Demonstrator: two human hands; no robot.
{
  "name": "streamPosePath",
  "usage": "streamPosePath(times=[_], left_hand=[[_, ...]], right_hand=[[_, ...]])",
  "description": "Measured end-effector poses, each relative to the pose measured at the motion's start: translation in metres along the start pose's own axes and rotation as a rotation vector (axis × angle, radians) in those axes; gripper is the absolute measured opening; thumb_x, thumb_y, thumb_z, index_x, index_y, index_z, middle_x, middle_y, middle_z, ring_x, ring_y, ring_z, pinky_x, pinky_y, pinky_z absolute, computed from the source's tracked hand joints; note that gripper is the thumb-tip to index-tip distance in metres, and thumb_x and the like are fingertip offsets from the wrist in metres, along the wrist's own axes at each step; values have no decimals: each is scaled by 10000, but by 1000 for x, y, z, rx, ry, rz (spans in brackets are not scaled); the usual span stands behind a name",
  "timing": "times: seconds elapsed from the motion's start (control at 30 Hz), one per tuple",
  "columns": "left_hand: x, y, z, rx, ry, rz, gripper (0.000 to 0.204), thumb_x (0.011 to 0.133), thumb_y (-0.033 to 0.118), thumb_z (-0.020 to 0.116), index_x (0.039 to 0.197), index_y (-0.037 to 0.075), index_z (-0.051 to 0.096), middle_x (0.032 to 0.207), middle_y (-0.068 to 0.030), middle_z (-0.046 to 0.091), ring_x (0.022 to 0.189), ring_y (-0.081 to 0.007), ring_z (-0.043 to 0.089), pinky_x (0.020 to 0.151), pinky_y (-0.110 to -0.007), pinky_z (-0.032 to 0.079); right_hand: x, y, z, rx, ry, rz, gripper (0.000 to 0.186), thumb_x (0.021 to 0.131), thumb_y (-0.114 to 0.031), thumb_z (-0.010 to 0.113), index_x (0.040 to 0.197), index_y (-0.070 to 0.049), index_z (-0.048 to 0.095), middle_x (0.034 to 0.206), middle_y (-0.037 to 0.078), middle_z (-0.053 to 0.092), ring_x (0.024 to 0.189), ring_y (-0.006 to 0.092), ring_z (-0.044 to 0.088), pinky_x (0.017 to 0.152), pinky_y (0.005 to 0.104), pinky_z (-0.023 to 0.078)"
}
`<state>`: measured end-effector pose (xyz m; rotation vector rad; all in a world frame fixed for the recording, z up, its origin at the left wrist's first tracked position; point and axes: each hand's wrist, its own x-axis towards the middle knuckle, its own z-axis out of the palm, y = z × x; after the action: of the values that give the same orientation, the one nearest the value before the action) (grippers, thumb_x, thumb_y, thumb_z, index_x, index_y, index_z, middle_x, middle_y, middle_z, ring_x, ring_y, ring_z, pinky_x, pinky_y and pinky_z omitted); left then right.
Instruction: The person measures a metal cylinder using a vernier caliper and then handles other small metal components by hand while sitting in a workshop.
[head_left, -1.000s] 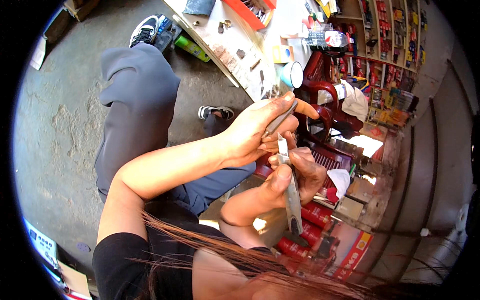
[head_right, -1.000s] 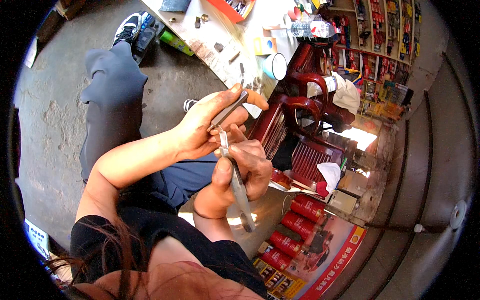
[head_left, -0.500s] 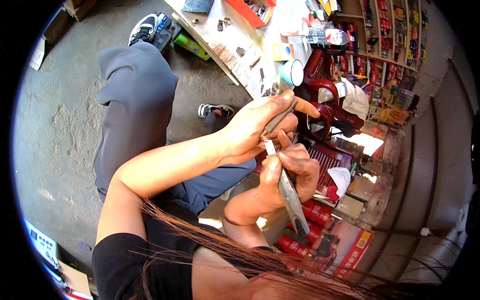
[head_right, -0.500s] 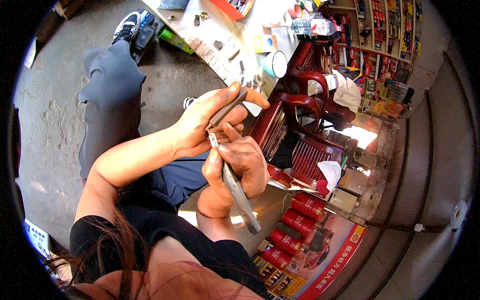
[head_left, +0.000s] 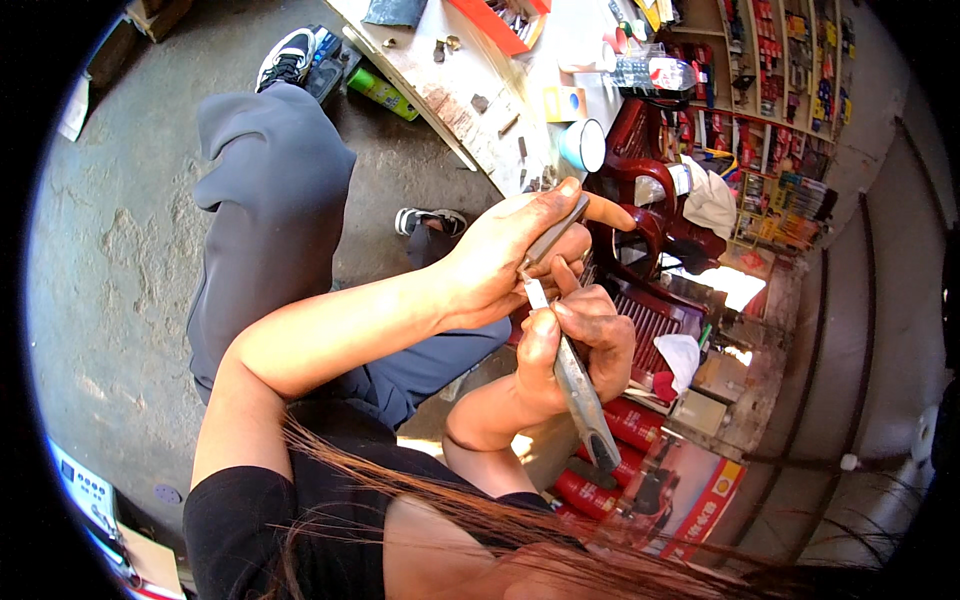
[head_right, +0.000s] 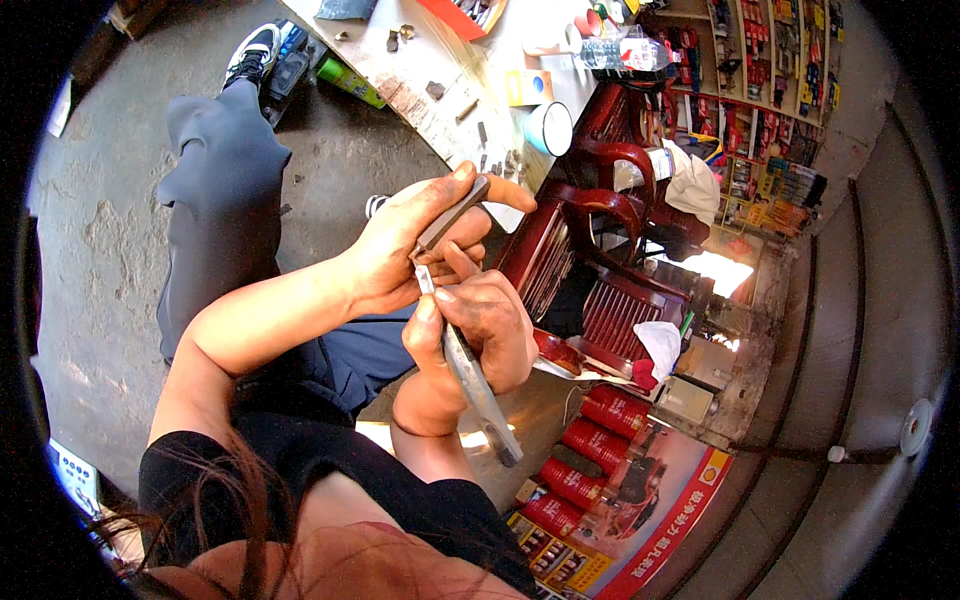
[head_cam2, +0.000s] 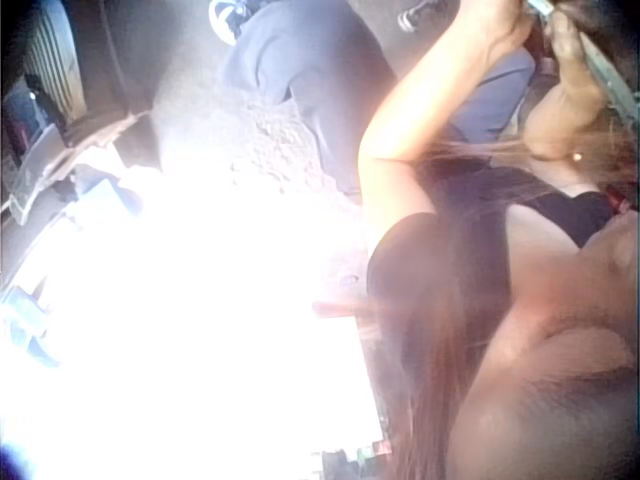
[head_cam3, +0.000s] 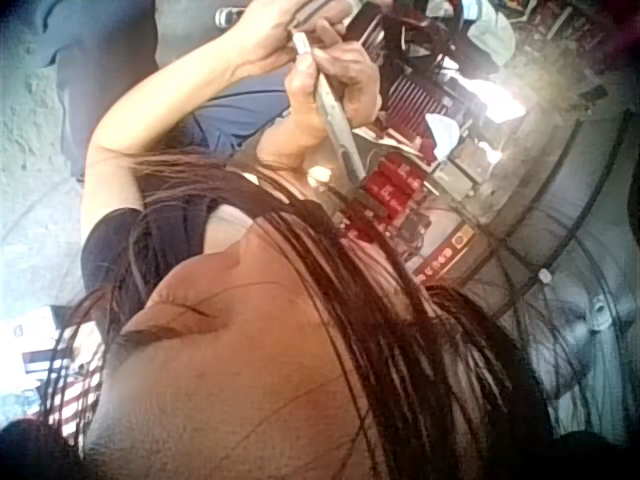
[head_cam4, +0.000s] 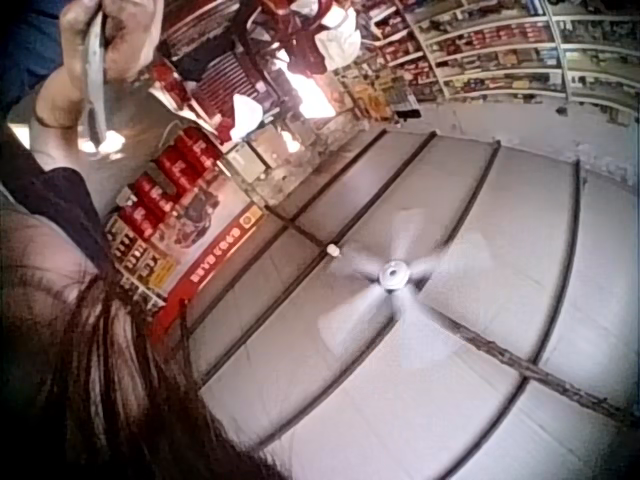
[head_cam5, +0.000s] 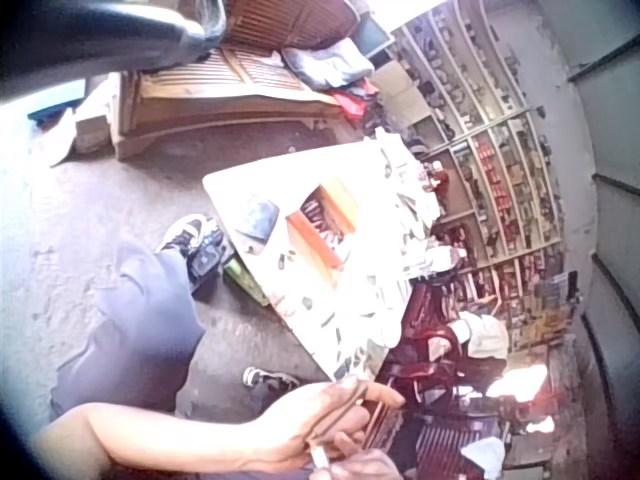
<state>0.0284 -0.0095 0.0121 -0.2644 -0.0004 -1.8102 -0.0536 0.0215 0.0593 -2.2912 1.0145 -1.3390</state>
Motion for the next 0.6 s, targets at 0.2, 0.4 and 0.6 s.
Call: streamPosePath(times=[0.2, 0.4, 0.6], left_hand=[[-1, 1, 3, 7, 26, -9, 537, 962, 419, 432, 1178, -69, 496, 515, 91, 299, 437, -8, 258, 400, -163, 207], [0, -1, 1, 12, 28, 4, 532, 965, 415, 428, 1180, -67, 498, 516, 88, 302, 443, -7, 268, 404, -163, 216], [1, -2, -3, -10, 23, -1, 523, 972, 399, 420, 1191, -72, 485, 514, 88, 297, 441, -8, 268, 405, -159, 220]], right_hand=[[0, 0, 1, 31, 36, 15, 125, 698, -35, 664, 723, -13, 544, 608, 70, 559, 538, 173, 530, 551, 284, 473], [2, 1, -2, 50, -16, 10, 118, 697, -20, 660, 730, -2, 548, 628, 75, 566, 551, 169, 529, 573, 290, 477], [-2, 3, 1, 74, 9, 47, 118, 705, -24, 663, 741, -2, 553, 633, 78, 569, 563, 169, 538, 568, 280, 461]])
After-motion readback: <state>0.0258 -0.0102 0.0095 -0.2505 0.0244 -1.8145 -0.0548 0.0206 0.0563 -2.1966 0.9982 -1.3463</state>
